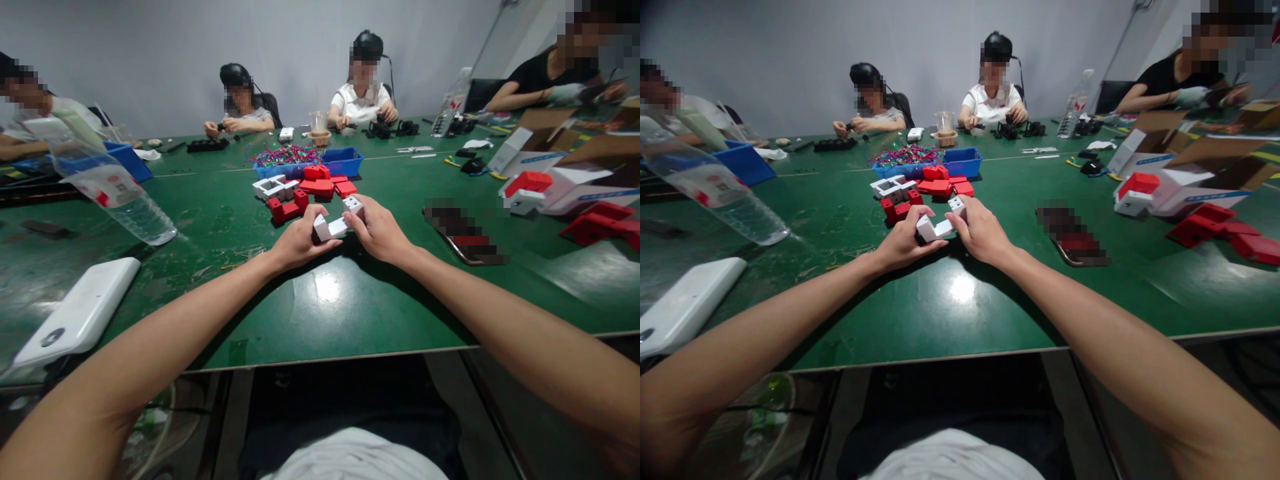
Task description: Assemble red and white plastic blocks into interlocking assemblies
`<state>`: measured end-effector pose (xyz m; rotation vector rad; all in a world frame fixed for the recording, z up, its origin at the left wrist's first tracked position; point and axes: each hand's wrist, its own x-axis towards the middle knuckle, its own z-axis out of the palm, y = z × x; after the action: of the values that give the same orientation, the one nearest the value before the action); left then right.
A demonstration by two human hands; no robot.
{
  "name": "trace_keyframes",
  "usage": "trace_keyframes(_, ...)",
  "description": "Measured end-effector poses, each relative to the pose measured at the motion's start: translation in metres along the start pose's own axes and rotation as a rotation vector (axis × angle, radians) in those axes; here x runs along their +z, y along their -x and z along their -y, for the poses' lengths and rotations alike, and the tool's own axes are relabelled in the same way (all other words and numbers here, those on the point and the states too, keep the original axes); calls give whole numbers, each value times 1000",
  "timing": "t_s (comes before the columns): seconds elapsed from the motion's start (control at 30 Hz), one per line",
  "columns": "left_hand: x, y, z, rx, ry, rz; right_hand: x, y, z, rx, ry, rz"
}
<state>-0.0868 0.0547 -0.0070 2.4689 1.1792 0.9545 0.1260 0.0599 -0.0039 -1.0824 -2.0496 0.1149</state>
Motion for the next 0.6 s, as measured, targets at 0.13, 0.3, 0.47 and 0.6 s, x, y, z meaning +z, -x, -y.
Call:
trace_keyframes(0.13,-1,-1,0,20,-2,56,-1,-1,1,-17,25,-21)
trace_keyframes(0.3,-1,-1,-1,32,-33,62,-3,-2,3,-41,14,-56)
trace_keyframes(0.47,1,0,-1,27,-87,35,-4,-3,5,-34,-2,-40)
trace_keyframes(0.6,1,1,-1,21,-139,6,-5,-4,7,-34,-12,-23)
